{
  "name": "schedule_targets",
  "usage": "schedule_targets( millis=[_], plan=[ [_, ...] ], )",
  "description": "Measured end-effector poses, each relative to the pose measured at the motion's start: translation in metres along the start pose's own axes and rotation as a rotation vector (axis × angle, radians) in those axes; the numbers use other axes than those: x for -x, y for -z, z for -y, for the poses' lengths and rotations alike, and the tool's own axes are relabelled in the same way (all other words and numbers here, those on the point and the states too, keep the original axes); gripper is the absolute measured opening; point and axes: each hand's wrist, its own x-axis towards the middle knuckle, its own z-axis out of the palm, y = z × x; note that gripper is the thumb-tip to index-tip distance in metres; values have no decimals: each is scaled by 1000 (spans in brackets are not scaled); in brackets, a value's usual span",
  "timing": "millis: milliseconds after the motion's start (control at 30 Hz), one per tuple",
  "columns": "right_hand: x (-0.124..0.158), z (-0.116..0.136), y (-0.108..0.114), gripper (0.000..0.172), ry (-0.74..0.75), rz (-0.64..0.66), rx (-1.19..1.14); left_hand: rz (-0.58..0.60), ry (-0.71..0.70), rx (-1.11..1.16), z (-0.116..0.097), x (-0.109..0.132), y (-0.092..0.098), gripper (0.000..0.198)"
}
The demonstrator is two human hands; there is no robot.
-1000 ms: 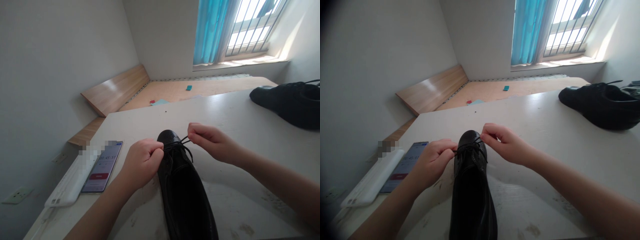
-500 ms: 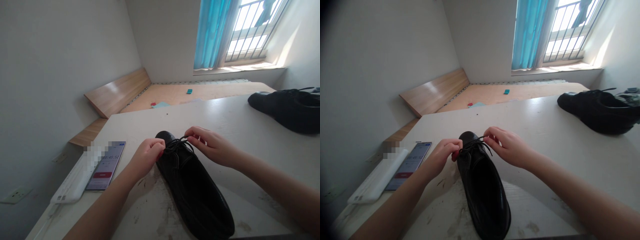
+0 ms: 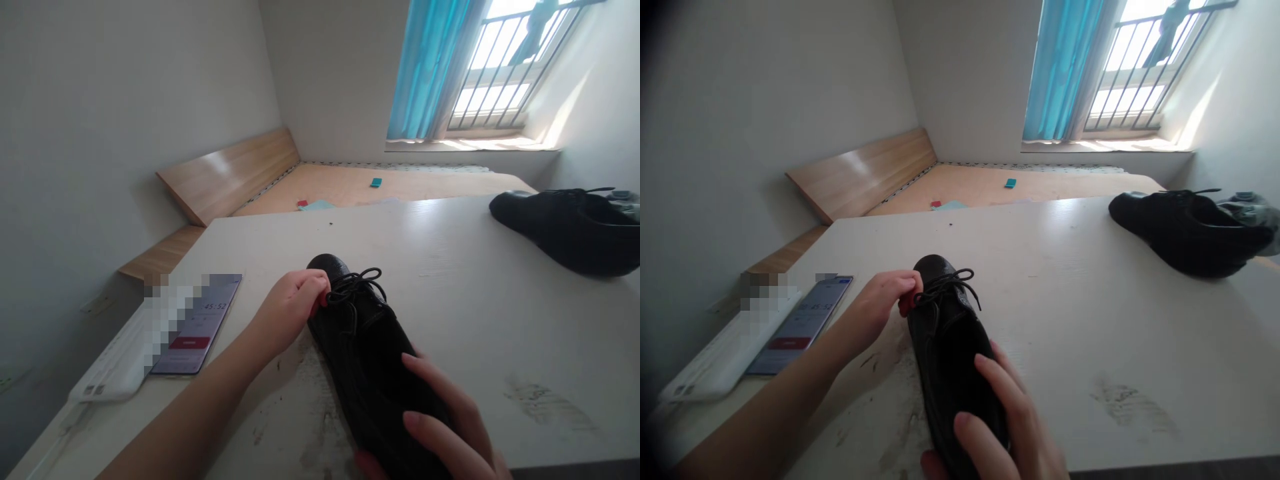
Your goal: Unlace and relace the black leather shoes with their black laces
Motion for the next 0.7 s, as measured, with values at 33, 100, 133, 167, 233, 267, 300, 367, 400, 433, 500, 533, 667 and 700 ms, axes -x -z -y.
schedule_targets(
  millis=[33,100,133,167,233,267,300,367,400,433,500,533,667,700],
  plan=[
    [0,0,-5,32,-26,-17,-15,-1,-4,11,0,0,-1,28],
    [-6,-3,-10,35,-54,-42,-31,-5,-14,31,1,-1,-3,26],
    [-10,-5,-10,37,-62,-48,-38,-6,-18,43,1,-2,-4,25],
    [-14,-8,-9,38,-74,-52,-41,-8,-25,54,2,-2,-5,23],
    [-23,-17,-4,37,-131,-51,-15,-11,-36,46,4,-2,-6,23],
    [-26,-23,-1,35,-162,-44,10,-14,-41,21,5,-2,-7,24],
    [-29,-31,2,34,-187,-31,38,-15,-48,-18,6,-1,-8,25],
    [-32,-51,9,35,-232,4,97,-16,-71,-112,9,0,-9,25],
    [-33,-62,12,38,-261,25,129,-14,-85,-149,10,0,-10,24],
    [-34,-76,16,42,-293,39,171,-13,-100,-177,12,0,-10,24],
    [-34,-106,26,49,-368,56,271,-11,-117,-205,15,0,-10,23],
    [-34,-122,31,52,-408,58,340,-11,-119,-213,16,0,-10,23],
    [-36,-194,59,58,-448,72,642,-17,-125,-234,16,-1,-9,22],
    [-36,-211,67,60,-458,62,670,-18,-126,-240,16,0,-9,22]
  ],
)
